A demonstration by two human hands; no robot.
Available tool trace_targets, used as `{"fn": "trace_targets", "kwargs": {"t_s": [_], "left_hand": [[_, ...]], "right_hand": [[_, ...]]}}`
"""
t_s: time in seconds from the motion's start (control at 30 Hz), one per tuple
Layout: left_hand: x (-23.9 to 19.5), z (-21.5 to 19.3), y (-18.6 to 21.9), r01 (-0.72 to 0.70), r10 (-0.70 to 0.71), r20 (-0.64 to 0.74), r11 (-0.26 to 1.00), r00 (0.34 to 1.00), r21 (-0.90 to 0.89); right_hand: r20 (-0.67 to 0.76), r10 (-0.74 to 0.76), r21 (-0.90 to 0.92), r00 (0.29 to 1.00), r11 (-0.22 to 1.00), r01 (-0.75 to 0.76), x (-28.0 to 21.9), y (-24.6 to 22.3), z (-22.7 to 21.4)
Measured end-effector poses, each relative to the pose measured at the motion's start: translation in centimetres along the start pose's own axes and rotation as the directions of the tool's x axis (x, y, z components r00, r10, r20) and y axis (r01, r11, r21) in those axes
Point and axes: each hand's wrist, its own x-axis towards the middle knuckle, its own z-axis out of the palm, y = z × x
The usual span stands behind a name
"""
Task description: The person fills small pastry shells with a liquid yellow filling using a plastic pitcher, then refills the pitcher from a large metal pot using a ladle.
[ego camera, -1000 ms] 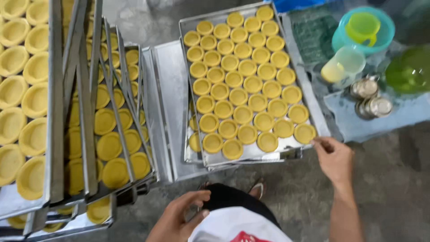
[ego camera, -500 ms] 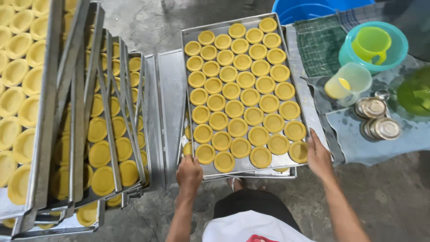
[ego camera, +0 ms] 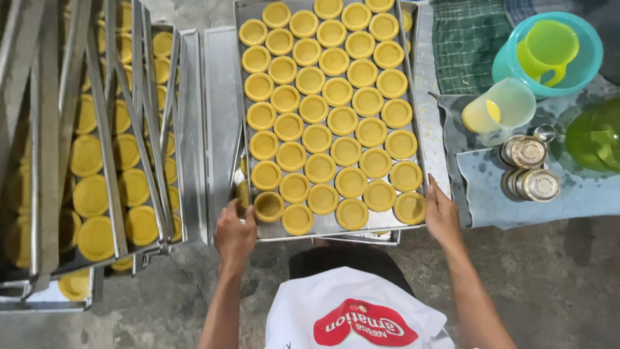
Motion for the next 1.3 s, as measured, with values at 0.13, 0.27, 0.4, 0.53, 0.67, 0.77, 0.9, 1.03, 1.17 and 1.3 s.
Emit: {"fn": "trace_targets", "kwargs": {"t_s": [0.13, 0.27, 0.4, 0.53, 0.67, 0.77, 0.9, 1.03, 1.17, 1.3], "left_hand": [[0.1, 2.0, -1.1, -0.028, 0.038, -0.251, 0.999, 0.967, 0.042], [-2.6, 4.7, 1.7, -0.033, -0.092, -0.341, 0.938, 0.936, -0.344], [-4.7, 9.2, 1.7, -0.036, -0.091, -0.447, 0.962, 0.890, -0.269], [-5.9, 12.5, 0.3, -0.125, -0.073, -0.593, 0.950, 0.802, -0.285], [-7.1, 12.7, -1.7, -0.090, -0.147, -0.693, 0.952, 0.705, -0.294], [-7.3, 10.9, -2.7, -0.157, -0.037, -0.708, 0.966, 0.705, -0.207], [-6.9, 9.8, -4.1, 0.001, -0.235, -0.650, 0.941, 0.723, -0.339], [-6.0, 7.0, -4.3, -0.146, -0.088, -0.585, 0.929, 0.806, -0.341], [-5.0, 2.0, -2.6, -0.332, 0.124, -0.461, 0.852, 0.879, -0.404], [-3.1, 1.0, -4.1, -0.397, 0.266, -0.402, 0.872, 0.876, -0.287]], "right_hand": [[-0.127, -0.121, -0.071, 0.985, 0.991, 0.112, 1.0, 3.8, -2.9], [-0.024, 0.180, -0.164, 0.983, 0.970, -0.181, 1.8, 2.2, -8.0], [-0.048, -0.164, -0.214, 0.985, 0.965, 0.150, 4.9, 9.2, -8.6], [0.007, 0.042, -0.396, 0.999, 0.917, -0.036, 7.1, 8.0, -9.4], [0.059, 0.179, -0.439, 0.982, 0.888, -0.135, 8.3, 3.3, -10.9], [0.080, 0.139, -0.370, 0.987, 0.923, -0.100, 8.7, 0.1, -10.9], [0.082, -0.084, -0.228, 0.993, 0.968, 0.101, 9.3, 1.3, -7.3], [0.087, -0.204, -0.199, 0.975, 0.956, 0.217, 8.1, -2.2, -3.3], [0.180, -0.478, -0.054, 0.860, 0.868, 0.493, 4.6, -7.3, 0.6], [0.224, -0.587, -0.004, 0.778, 0.798, 0.603, 2.0, -10.7, 4.5]]}}
